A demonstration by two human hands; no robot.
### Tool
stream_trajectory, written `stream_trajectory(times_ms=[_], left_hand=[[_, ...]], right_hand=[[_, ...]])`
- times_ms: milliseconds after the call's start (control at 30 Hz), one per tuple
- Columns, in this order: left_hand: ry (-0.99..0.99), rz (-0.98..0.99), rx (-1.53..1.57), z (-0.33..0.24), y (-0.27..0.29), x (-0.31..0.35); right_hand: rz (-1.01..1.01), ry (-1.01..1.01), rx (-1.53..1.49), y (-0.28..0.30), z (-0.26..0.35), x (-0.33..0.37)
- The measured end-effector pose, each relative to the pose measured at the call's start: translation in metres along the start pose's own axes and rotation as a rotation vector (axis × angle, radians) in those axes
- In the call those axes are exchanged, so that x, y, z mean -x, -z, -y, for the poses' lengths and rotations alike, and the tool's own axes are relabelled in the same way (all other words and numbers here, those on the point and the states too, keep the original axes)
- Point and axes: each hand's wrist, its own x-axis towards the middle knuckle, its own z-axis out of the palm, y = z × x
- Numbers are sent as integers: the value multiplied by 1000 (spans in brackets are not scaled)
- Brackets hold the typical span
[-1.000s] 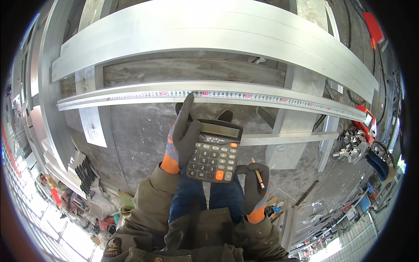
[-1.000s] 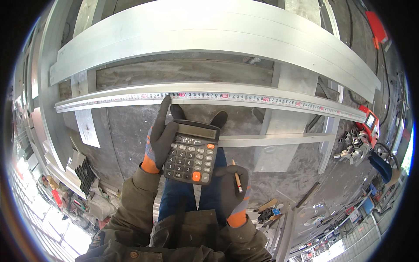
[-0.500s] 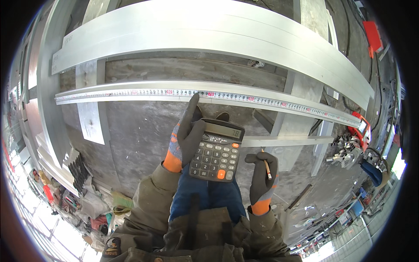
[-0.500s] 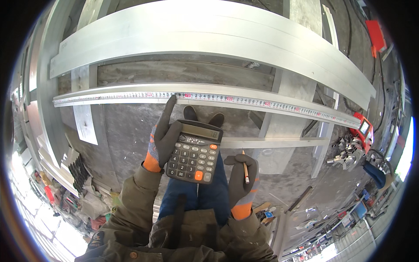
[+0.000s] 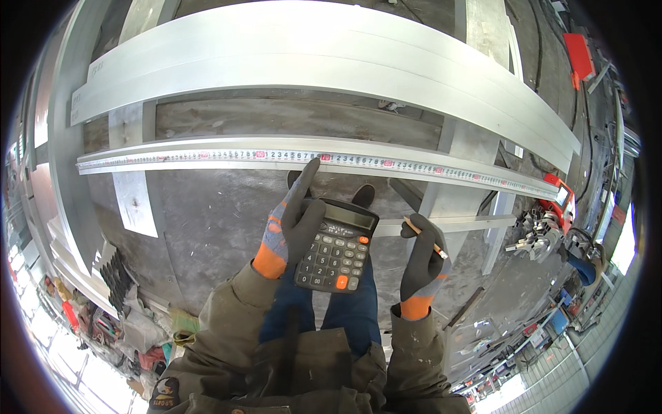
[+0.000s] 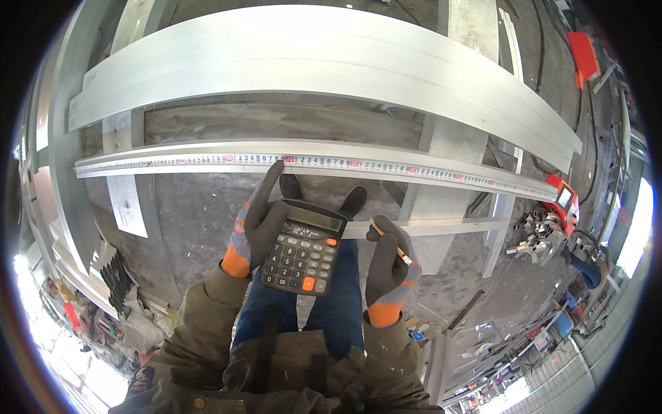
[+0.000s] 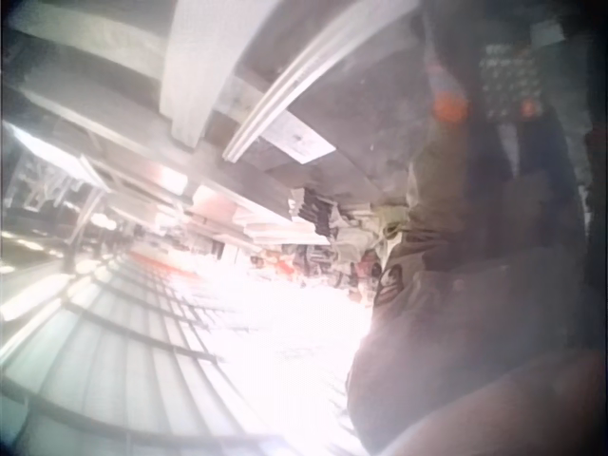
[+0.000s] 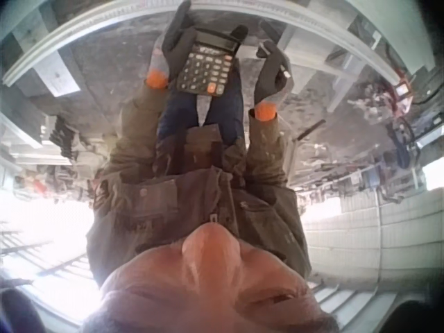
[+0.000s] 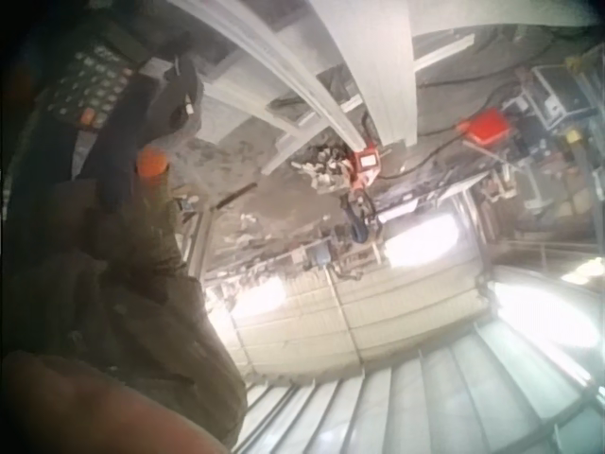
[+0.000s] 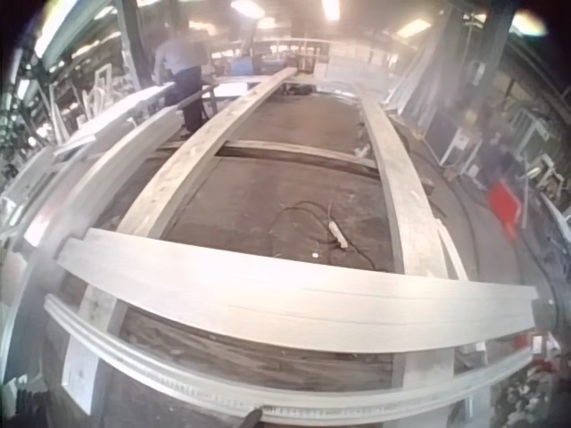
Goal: The person measures a long metal frame with a folding ruler, marks measurement points with a pencil, and uses a calculator to compute values. The person repeats this process on multiple sections of the frame, adjusting the ruler and recording marks along its length.
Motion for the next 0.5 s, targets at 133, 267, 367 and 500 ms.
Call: stream_trajectory(times_ms=[133,267,367,500], left_hand=[[-6,33,56,-2,-16,-2],[-5,13,105,-3,-33,-4],[-12,18,86,-6,-41,-5],[30,23,92,-9,-47,-2]], right_hand=[[-1,112,41,-2,-6,-26],[31,186,36,-9,-10,-48],[60,266,146,-9,-5,-57],[89,356,225,-13,-1,-68]])
